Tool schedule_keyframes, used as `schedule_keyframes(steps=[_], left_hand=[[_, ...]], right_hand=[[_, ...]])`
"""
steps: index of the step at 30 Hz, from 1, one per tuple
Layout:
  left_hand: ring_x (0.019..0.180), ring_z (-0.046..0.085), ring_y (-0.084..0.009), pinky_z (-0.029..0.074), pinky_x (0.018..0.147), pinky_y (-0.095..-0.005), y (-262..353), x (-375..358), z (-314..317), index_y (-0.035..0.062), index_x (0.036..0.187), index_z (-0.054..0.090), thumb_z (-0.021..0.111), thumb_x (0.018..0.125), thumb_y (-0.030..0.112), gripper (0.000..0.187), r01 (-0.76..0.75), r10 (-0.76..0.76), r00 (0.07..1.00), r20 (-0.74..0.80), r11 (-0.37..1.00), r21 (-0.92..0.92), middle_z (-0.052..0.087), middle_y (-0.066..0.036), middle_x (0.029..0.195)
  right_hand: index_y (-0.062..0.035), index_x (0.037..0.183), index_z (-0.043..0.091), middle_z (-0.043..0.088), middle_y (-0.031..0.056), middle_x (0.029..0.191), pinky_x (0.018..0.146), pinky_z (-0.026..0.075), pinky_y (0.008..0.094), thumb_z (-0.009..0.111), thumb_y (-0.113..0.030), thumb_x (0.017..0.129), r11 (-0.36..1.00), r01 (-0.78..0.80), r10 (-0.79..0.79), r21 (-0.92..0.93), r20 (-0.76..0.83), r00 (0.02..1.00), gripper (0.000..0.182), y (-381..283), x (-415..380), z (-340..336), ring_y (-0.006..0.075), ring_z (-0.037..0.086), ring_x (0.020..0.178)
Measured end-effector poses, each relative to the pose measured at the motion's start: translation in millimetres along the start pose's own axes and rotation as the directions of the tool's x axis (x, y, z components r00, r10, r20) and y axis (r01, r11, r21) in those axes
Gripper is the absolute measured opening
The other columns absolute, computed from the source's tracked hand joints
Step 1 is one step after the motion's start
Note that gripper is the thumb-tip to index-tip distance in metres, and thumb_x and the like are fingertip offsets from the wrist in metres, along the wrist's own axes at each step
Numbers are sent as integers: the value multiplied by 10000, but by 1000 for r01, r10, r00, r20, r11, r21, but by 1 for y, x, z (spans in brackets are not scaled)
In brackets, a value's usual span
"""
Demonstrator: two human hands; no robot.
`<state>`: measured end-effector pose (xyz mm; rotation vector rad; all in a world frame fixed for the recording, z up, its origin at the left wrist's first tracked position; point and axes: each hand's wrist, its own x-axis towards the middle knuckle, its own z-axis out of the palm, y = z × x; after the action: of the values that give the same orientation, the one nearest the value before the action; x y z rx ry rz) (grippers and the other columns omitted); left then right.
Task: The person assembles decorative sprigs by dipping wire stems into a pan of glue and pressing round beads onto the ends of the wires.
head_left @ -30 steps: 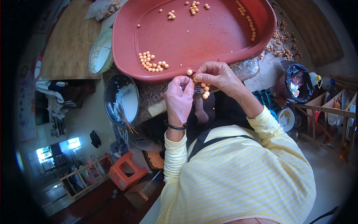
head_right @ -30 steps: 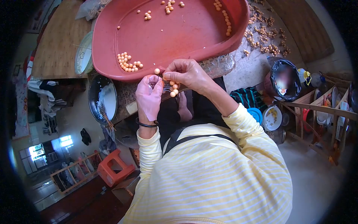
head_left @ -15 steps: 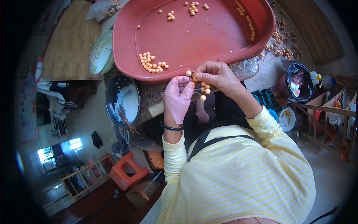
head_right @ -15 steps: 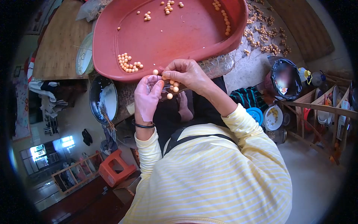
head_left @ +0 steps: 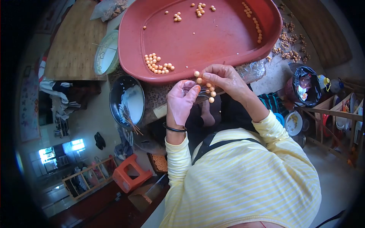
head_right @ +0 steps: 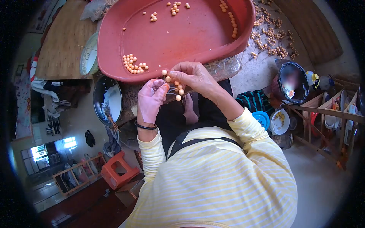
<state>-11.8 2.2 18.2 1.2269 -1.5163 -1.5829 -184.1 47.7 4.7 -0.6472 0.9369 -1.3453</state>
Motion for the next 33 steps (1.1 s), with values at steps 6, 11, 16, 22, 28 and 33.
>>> schedule_keyframes(steps=[6,11,16,22,28,33], left_hand=[[589,472,-51,370,508,-155,4,0,-1,11,1001,611,652,850,66,166,69,-71,997,-38,996,-61,610,-29,813],[605,478,-50,382,527,-158,1,0,-6,4,990,619,650,851,66,155,128,-133,991,-21,977,-169,617,-30,825],[594,467,-47,370,515,-158,-2,1,-5,5,987,618,650,853,73,153,122,-128,992,-14,971,-207,610,-25,809],[595,468,-49,371,513,-159,-6,4,-2,2,980,611,644,858,77,147,48,-53,993,-105,998,-52,601,-19,793],[588,465,-42,357,492,-155,-8,6,-1,1,986,602,624,870,82,143,2,4,983,-182,999,32,601,-21,792],[563,448,-34,329,468,-146,-6,5,-2,4,985,594,605,877,75,130,112,-150,982,-115,951,-288,601,-24,789]], right_hand=[[-18,937,644,620,28,722,520,448,159,655,-126,860,997,60,-58,-41,36,998,133,5,1,-2,66,558,599],[-18,951,637,621,26,731,532,444,159,638,-121,860,993,79,-72,-83,81,994,137,10,1,-5,68,563,621],[-22,949,631,623,26,741,532,438,160,634,-128,861,990,72,-61,-119,94,994,138,3,-1,-2,66,555,623],[-29,954,624,617,26,747,534,430,156,649,-158,866,997,37,-30,-71,97,995,158,-4,-1,-2,68,548,617],[-22,962,618,615,20,766,542,431,156,645,-160,875,983,46,-30,-176,94,995,166,6,0,0,63,546,636],[-23,964,615,612,14,781,550,432,156,658,-150,867,979,105,-86,-176,111,990,166,10,-1,1,59,550,655]])
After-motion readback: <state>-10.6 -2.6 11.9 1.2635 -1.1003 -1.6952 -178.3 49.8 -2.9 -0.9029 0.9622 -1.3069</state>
